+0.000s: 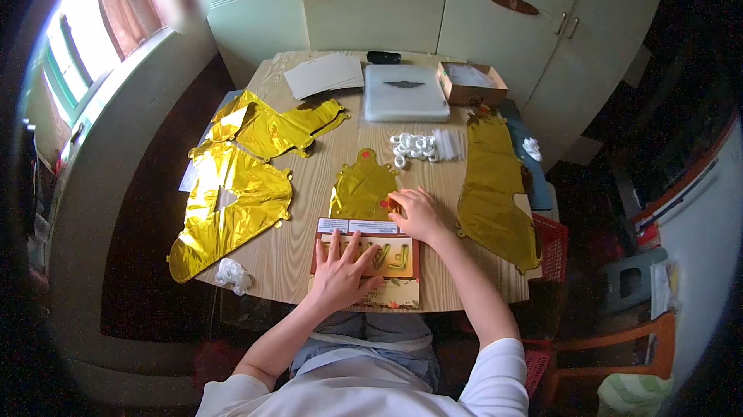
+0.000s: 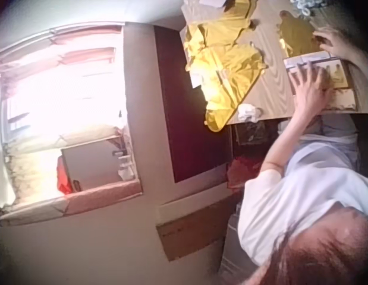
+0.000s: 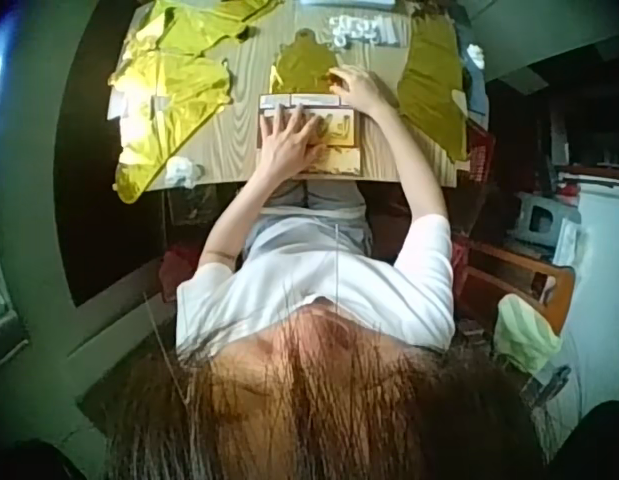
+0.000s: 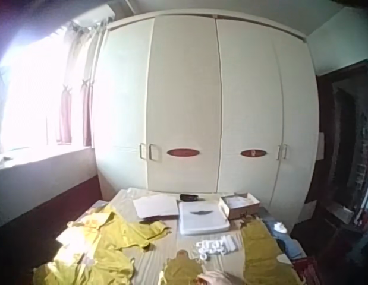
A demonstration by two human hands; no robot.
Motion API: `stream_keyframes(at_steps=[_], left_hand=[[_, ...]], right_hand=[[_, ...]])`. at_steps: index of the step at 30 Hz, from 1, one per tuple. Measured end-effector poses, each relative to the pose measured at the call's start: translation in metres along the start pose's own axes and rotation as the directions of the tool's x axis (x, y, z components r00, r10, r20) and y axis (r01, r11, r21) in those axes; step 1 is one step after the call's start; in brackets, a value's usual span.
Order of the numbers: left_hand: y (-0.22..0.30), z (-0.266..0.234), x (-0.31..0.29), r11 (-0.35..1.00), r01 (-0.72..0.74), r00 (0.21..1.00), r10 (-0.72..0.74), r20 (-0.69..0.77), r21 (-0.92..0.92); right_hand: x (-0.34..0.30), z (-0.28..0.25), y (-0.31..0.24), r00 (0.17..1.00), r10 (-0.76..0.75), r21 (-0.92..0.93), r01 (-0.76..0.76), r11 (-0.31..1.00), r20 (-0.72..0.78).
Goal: Folding deflated gold foil balloons and placing them on cardboard backings for packaging.
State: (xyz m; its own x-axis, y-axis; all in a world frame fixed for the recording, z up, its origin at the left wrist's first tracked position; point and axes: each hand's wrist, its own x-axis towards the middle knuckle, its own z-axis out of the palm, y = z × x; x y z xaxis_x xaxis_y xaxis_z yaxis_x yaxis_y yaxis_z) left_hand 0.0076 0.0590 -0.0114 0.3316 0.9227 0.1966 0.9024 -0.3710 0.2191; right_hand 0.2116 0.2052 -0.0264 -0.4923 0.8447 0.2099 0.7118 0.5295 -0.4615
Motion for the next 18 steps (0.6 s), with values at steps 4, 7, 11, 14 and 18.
stream_keyframes(at_steps=[4, 7, 11, 14, 18], left_hand=[[0.001, 0.001, 0.002, 1.000, 0.012, 1.000, -0.013, 0.005, 0.019], [0.001, 0.001, 0.003, 1.000, 0.014, 1.000, -0.015, 0.009, 0.025], [0.002, -0.001, 0.002, 0.999, 0.021, 0.999, -0.022, 0.028, 0.029], [0.002, -0.001, 0.003, 0.999, 0.019, 0.999, -0.020, 0.033, 0.030], [0.001, 0.001, 0.002, 0.999, 0.019, 0.999, -0.019, 0.025, 0.028]], right_hand=[[0.001, 0.003, 0.001, 1.000, 0.011, 0.008, -0.011, 1.000, -0.001], [0.002, 0.001, 0.000, 1.000, 0.003, -0.005, -0.003, 1.000, -0.013], [0.009, -0.001, -0.003, 0.994, 0.107, 0.158, -0.110, 0.981, 0.023], [0.025, 0.002, -0.006, 0.970, 0.243, 0.257, -0.237, 0.937, 0.006], [0.052, 0.005, 0.001, 0.932, 0.362, 0.263, -0.358, 0.896, 0.034]])
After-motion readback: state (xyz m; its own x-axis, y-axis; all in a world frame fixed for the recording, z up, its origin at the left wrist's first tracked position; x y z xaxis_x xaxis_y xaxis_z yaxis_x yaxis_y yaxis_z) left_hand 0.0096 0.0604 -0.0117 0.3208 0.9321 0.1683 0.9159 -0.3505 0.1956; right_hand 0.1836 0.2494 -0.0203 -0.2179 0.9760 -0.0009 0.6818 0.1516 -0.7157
